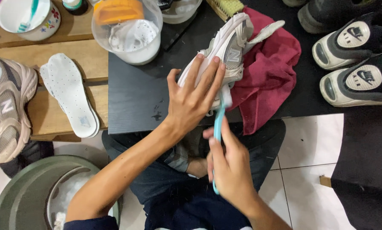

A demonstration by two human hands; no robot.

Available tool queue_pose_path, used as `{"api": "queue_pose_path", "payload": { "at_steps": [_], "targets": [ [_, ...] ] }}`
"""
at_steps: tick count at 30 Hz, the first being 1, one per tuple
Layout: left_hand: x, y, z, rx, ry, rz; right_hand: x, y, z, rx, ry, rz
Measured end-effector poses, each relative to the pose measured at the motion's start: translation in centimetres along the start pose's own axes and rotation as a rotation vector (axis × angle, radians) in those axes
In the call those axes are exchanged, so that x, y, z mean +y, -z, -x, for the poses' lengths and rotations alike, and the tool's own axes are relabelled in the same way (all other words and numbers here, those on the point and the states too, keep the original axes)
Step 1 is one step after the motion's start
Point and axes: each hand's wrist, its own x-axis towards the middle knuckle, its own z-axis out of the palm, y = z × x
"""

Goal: The person scrubs a white and grey sneaker with a blue brush, repeatedly dipping the brush into a container of soapy water. They clean the upper, sides, and sole of the shoe, rotating it to access different areas.

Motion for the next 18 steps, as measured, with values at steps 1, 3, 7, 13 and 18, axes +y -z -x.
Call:
{"api": "queue_pose_path", "payload": {
  "at_steps": [1,3,7,13,18],
  "targets": [
    [0.2,0.0,0.2,-0.017,0.003,-0.002,-0.2,-0.3,-0.7,0.016,0.007,-0.002],
    [-0.2,-0.2,0.5,-0.034,0.0,-0.007,-0.1,-0.6,-0.4,0.032,0.017,-0.01],
    [-0.2,-0.7,0.6,-0.028,0.043,-0.025,0.8,-0.4,-0.2,0.024,0.04,0.105],
    [-0.3,-0.3,1.1,-0.041,0.074,0.014,2.9,-0.7,0.8,0.072,0.214,0.255],
    [0.1,-0.5,1.9,-0.065,0.103,0.022,3.0,-0.4,-1.5,0.08,0.403,0.361]
  ]
}}
